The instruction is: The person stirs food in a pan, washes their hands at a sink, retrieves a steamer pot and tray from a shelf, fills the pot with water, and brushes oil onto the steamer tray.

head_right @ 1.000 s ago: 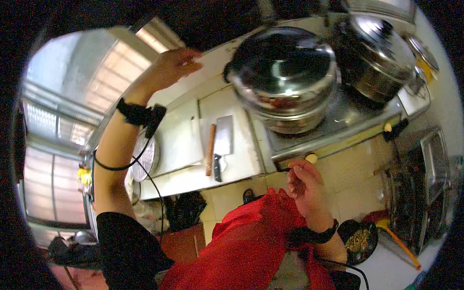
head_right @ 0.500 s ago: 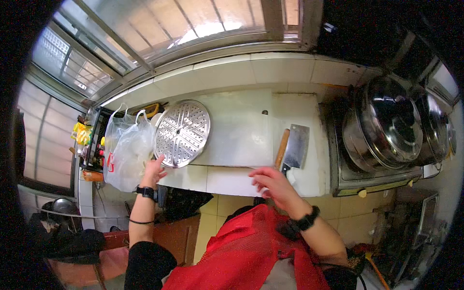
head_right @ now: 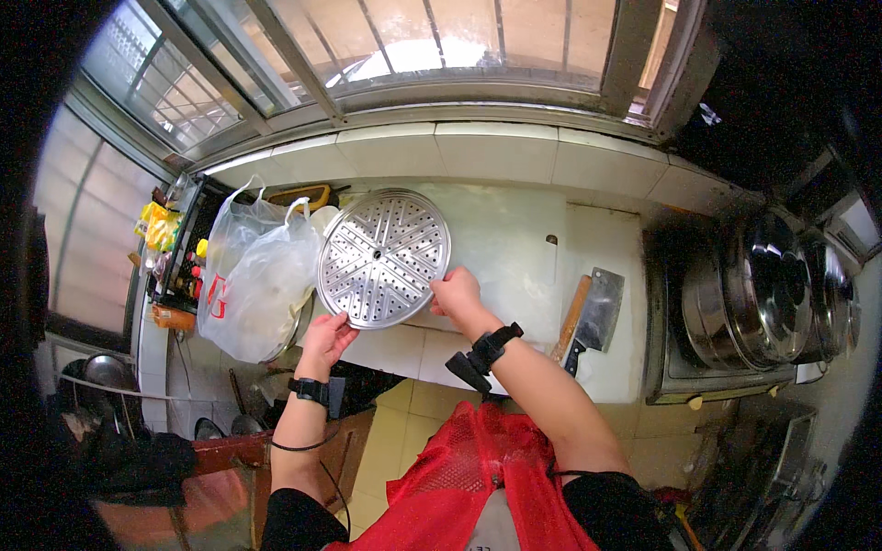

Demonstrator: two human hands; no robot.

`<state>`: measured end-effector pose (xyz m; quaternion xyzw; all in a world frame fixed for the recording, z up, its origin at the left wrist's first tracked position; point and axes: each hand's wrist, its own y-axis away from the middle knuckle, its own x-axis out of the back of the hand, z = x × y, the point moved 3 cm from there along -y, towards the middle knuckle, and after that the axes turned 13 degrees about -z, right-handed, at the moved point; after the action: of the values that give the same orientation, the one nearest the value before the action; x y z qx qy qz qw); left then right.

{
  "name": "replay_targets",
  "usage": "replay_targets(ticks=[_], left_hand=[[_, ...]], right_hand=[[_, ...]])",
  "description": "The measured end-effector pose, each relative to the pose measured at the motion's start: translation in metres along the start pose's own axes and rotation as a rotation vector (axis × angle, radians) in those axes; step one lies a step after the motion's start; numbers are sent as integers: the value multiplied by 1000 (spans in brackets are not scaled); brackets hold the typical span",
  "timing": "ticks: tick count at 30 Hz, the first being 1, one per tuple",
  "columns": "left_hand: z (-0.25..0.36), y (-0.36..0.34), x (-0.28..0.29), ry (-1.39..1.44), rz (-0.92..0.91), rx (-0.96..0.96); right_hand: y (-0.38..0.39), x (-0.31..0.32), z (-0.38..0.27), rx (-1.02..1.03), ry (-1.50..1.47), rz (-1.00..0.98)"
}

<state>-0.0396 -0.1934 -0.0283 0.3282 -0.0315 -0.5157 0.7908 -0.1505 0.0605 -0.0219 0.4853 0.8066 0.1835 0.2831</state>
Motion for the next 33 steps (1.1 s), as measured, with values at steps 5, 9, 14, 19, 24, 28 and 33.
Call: replay_targets(ticks=[5, 9, 14, 19, 24, 28, 33], left_hand=[[-4, 3, -1, 24, -35, -17], [-3, 9, -9, 42, -78, 20], [-9, 22, -15, 169, -151, 70], [-1, 77, -31, 127, -39, 2], [9, 111, -83, 381, -422, -94], [-10, 127, -131, 83, -581, -54], [-54, 180, -198, -279, -566, -140]], right_hand=[[0, -2, 1, 35, 88, 108], [-5, -5, 2, 52, -77, -69], [14, -11, -4, 75, -471, -140], [54, 22, 8, 136, -535, -272], [141, 76, 21, 146, -572, -474], [219, 137, 41, 177, -505, -458], [331, 211, 63, 137, -61, -458]])
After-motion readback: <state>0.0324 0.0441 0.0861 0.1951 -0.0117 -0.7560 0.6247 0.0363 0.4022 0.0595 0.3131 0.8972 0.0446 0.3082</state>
